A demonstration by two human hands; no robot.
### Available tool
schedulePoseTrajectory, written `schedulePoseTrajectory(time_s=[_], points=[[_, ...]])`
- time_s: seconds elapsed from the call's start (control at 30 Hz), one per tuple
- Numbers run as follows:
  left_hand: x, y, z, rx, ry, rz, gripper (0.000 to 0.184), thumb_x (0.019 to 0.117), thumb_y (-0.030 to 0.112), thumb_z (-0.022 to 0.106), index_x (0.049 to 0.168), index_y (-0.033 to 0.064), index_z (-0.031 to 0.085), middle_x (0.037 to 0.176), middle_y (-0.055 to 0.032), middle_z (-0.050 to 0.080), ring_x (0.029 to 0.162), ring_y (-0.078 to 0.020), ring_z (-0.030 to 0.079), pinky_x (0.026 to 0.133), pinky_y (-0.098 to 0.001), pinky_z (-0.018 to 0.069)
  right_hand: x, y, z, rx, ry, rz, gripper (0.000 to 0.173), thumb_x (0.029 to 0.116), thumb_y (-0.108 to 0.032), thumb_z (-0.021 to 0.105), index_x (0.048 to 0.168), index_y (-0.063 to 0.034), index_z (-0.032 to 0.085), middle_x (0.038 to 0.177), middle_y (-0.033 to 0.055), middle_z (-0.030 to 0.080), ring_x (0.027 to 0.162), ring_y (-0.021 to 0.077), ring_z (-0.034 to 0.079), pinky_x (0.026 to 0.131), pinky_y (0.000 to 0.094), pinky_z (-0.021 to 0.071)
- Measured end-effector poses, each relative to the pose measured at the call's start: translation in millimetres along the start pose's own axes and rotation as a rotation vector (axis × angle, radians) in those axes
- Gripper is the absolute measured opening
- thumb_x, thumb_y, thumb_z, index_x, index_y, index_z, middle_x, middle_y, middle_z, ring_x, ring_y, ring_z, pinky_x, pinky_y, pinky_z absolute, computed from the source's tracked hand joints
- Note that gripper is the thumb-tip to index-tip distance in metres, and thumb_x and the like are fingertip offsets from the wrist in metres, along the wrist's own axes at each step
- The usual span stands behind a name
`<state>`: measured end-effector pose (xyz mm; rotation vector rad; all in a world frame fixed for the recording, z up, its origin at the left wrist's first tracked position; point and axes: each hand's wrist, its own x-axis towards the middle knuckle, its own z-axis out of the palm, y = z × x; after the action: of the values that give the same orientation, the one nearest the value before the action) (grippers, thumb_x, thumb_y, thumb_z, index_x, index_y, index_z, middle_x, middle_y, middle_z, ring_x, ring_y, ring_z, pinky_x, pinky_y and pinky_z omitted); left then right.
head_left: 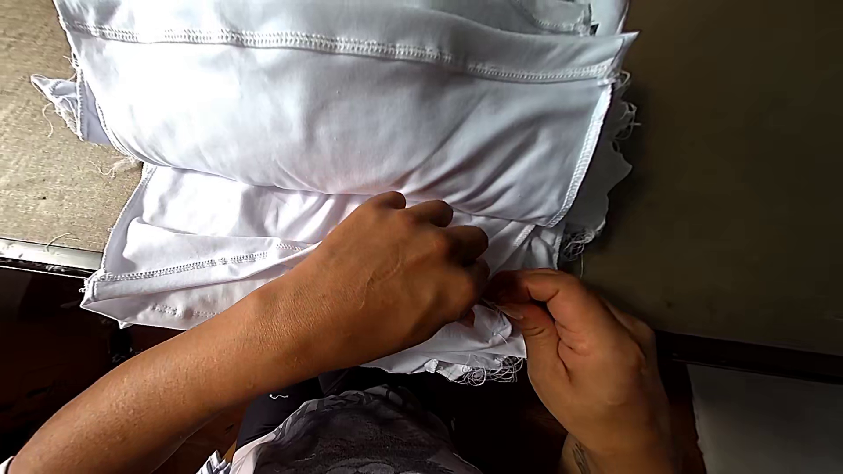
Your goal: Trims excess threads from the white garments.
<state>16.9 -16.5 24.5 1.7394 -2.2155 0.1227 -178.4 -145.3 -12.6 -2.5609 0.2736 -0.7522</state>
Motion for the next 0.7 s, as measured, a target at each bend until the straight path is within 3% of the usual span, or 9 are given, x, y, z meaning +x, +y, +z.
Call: schedulePoseTrajectory(time_s=[0.2, 0.3, 0.33, 0.4, 0.47, 0.5, 0.57, 0.63, 0.7], points=[[1.3, 2.3, 1.2, 0.032, -0.017, 0.007, 0.028, 0.1035, 0.019, 0.051, 0.088, 0.0123, 0.073, 0.078, -0.0023, 0.06, 0.072, -0.0213, 0.056, 0.059, -0.0359, 0.0349, -0.4, -1.3, 6.7, -0.005, 0.049, -0.011, 0.017, 0.1055, -0.013, 0.049, 0.095, -0.0046, 0.06, 0.091, 0.0046, 0.064, 0.092, 0.0052, 0.063, 0.082, 0.0167, 0.0507], [-5.0, -3.3, 10.9, -0.018, 0.024, -0.026, 0.03, 0.1041, 0.03, 0.052, 0.094, 0.013, 0.074, 0.084, -0.0025, 0.064, 0.078, -0.0221, 0.06, 0.061, -0.0361, 0.0418, -14.3, 7.6, -11.1, 0.303, 0.032, 0.022, 0.018, 0.1103, -0.028, 0.045, 0.1, -0.0181, 0.055, 0.095, -0.0084, 0.06, 0.092, -0.0032, 0.061, 0.08, 0.0134, 0.0506], [-7.6, -5.7, 13.9, -0.051, 0.042, -0.042, 0.03, 0.1036, 0.033, 0.053, 0.096, 0.0128, 0.075, 0.086, -0.0026, 0.065, 0.08, -0.0219, 0.062, 0.062, -0.036, 0.0439, -22.6, 11.6, -27.8, 0.442, -0.064, 0.02, 0.019, 0.1101, -0.032, 0.045, 0.099, -0.0202, 0.056, 0.09, -0.0098, 0.059, 0.086, -0.0045, 0.06, 0.076, 0.0121, 0.0493], [-12.7, -8.8, 18.4, -0.115, 0.07, -0.08, 0.032, 0.1028, 0.035, 0.055, 0.104, 0.0112, 0.076, 0.09, -0.0033, 0.067, 0.082, -0.022, 0.063, 0.064, -0.0359, 0.0464, -37.7, 25.8, -72.2, 0.635, -0.494, -0.003, 0.023, 0.1101, -0.025, 0.047, 0.095, -0.0105, 0.055, 0.085, 0.0026, 0.06, 0.083, 0.0057, 0.062, 0.077, 0.019, 0.0513], [-16.1, -9.5, 22.5, -0.149, 0.099, -0.112, 0.034, 0.102, 0.037, 0.056, 0.108, 0.01, 0.075, 0.091, -0.0037, 0.067, 0.083, -0.0217, 0.063, 0.065, -0.0353, 0.0466, -41.5, 32.2, -100.8, 0.481, -0.849, 0.038, 0.024, 0.1059, -0.016, 0.055, 0.095, 0.0026, 0.065, 0.08, 0.0169, 0.068, 0.075, 0.0213, 0.068, 0.071, 0.0313, 0.0546], [-16.5, -9.5, 24.0, -0.157, 0.111, -0.124, 0.035, 0.1017, 0.038, 0.057, 0.11, 0.0099, 0.075, 0.093, -0.0039, 0.067, 0.085, -0.0216, 0.063, 0.066, -0.0353, 0.0478, -45.0, 28.3, -104.6, 0.322, -0.844, 0.116, 0.026, 0.1038, -0.019, 0.058, 0.099, 0.0045, 0.068, 0.079, 0.0191, 0.07, 0.07, 0.0244, 0.069, 0.066, 0.0359, 0.055], [-16.2, -8.9, 26.7, -0.167, 0.136, -0.137, 0.036, 0.1014, 0.039, 0.057, 0.111, 0.0097, 0.075, 0.094, -0.0043, 0.068, 0.085, -0.0216, 0.064, 0.068, -0.0354, 0.0483, -54.7, 17.7, -90.0, 0.088, -0.458, 0.232, 0.03, 0.1026, -0.031, 0.062, 0.1, -0.0024, 0.071, 0.079, 0.0108, 0.07, 0.067, 0.0126, 0.063, 0.063, 0.0266, 0.052], [-16.0, -7.4, 28.8, -0.175, 0.148, -0.145, 0.036, 0.1016, 0.04, 0.057, 0.111, 0.0095, 0.075, 0.094, -0.0048, 0.068, 0.085, -0.0221, 0.063, 0.068, -0.036, 0.0481, -48.6, 4.5, -56.3, 0.056, -0.035, 0.198, 0.023, 0.1021, -0.039, 0.062, 0.102, -0.0169, 0.067, 0.093, -0.0072, 0.064, 0.083, -0.0063, 0.059, 0.071, 0.0086, 0.0482], [-15.4, -6.1, 30.2, -0.174, 0.156, -0.154, 0.037, 0.1016, 0.04, 0.057, 0.112, 0.0091, 0.074, 0.094, -0.0051, 0.067, 0.085, -0.0222, 0.063, 0.068, -0.036, 0.0484, -32.8, -11.5, -24.0, 0.022, 0.152, 0.108, 0.018, 0.0993, -0.035, 0.067, 0.102, -0.0179, 0.069, 0.107, -0.0048, 0.061, 0.095, -0.0026, 0.058, 0.079, 0.01, 0.0481]])
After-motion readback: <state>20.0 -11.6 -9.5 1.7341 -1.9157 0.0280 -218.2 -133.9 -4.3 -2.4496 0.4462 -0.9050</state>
